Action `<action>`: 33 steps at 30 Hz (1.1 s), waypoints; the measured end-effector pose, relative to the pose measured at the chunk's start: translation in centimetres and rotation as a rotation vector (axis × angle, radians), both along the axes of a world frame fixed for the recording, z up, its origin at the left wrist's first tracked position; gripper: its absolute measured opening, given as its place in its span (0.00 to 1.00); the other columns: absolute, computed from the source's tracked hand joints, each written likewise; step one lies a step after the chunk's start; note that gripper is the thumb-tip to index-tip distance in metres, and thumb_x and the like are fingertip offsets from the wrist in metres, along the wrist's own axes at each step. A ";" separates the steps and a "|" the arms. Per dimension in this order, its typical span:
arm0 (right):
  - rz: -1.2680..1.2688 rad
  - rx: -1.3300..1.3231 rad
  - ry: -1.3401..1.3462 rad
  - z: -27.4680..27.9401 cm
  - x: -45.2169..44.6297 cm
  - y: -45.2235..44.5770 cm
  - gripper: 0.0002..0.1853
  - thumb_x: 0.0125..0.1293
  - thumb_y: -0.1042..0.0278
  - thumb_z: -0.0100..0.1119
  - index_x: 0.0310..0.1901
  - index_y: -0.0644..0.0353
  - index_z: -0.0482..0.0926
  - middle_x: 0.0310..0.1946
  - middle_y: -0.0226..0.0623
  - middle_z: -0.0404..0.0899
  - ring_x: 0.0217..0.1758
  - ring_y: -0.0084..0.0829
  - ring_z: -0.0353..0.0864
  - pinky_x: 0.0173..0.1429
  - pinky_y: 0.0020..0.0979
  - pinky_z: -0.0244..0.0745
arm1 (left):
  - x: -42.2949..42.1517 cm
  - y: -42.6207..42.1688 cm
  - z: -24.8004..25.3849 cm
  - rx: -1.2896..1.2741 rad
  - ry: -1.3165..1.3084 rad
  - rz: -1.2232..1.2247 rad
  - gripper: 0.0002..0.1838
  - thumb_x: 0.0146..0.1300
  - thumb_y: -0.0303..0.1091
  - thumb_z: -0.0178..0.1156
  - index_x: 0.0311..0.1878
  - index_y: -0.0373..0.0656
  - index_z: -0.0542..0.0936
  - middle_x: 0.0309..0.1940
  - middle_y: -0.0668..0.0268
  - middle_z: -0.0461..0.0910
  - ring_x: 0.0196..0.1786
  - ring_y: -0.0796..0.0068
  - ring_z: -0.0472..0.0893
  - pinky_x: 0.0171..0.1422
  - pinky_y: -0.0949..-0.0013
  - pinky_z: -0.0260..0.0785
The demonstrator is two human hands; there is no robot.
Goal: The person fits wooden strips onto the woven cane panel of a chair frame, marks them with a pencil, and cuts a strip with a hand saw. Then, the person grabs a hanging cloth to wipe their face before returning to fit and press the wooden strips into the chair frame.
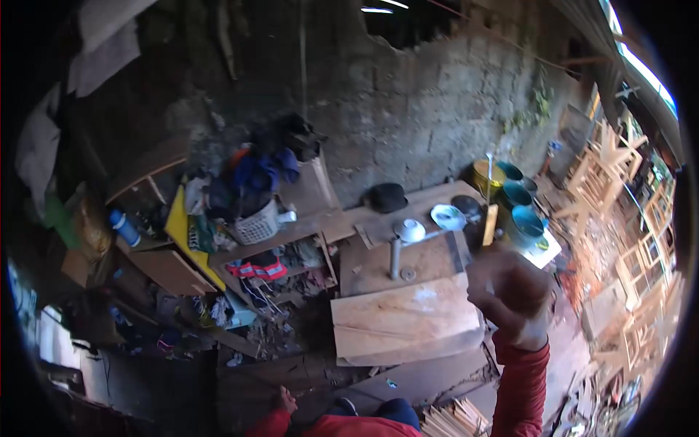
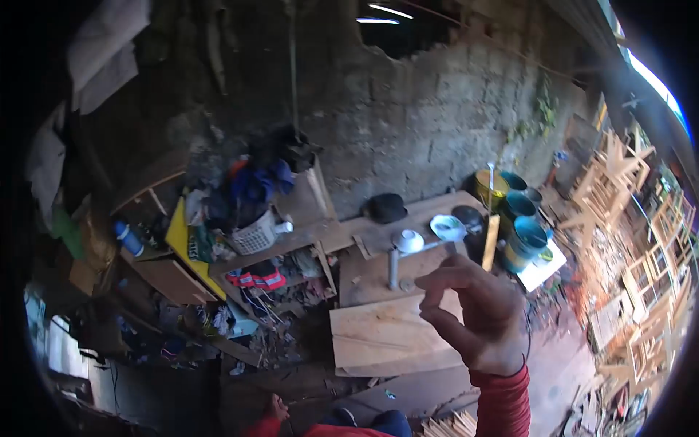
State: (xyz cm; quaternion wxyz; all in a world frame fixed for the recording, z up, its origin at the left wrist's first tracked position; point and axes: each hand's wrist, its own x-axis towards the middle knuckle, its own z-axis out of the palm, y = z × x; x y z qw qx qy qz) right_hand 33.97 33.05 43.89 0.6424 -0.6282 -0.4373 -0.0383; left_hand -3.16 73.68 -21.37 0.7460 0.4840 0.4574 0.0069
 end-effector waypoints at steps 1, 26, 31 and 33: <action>-0.033 0.055 0.144 0.9 -1.4 1.7 0.23 0.58 0.81 0.81 0.55 0.73 0.85 0.36 0.37 0.86 0.40 0.29 0.85 0.55 0.34 0.77 | -1.8 -1.4 0.8 0.363 0.107 -0.177 0.21 0.83 0.64 0.45 0.40 0.59 0.69 0.24 0.72 0.65 0.25 0.69 0.72 0.22 0.49 0.70; 1.375 0.051 -0.337 0.4 -5.2 16.7 0.41 0.62 0.71 0.82 0.74 0.74 0.73 0.40 0.40 0.87 0.34 0.30 0.82 0.47 0.35 0.79 | -20.0 -20.2 1.2 0.490 0.511 0.275 0.13 0.71 0.29 0.63 0.51 0.42 0.69 0.31 0.59 0.81 0.24 0.65 0.83 0.23 0.59 0.76; 1.470 0.007 -0.402 0.8 -8.6 20.1 0.41 0.63 0.71 0.82 0.75 0.73 0.72 0.40 0.39 0.85 0.34 0.31 0.81 0.47 0.37 0.80 | -19.0 -19.5 4.1 0.515 0.422 0.335 0.16 0.68 0.29 0.67 0.50 0.42 0.70 0.30 0.58 0.84 0.22 0.64 0.84 0.21 0.59 0.77; 1.483 -0.011 -0.405 1.0 -9.6 20.8 0.41 0.63 0.71 0.81 0.75 0.72 0.72 0.40 0.38 0.85 0.34 0.31 0.81 0.46 0.37 0.80 | -18.8 -19.1 5.3 0.486 0.452 0.391 0.17 0.67 0.29 0.69 0.50 0.42 0.70 0.29 0.57 0.85 0.21 0.64 0.84 0.21 0.59 0.77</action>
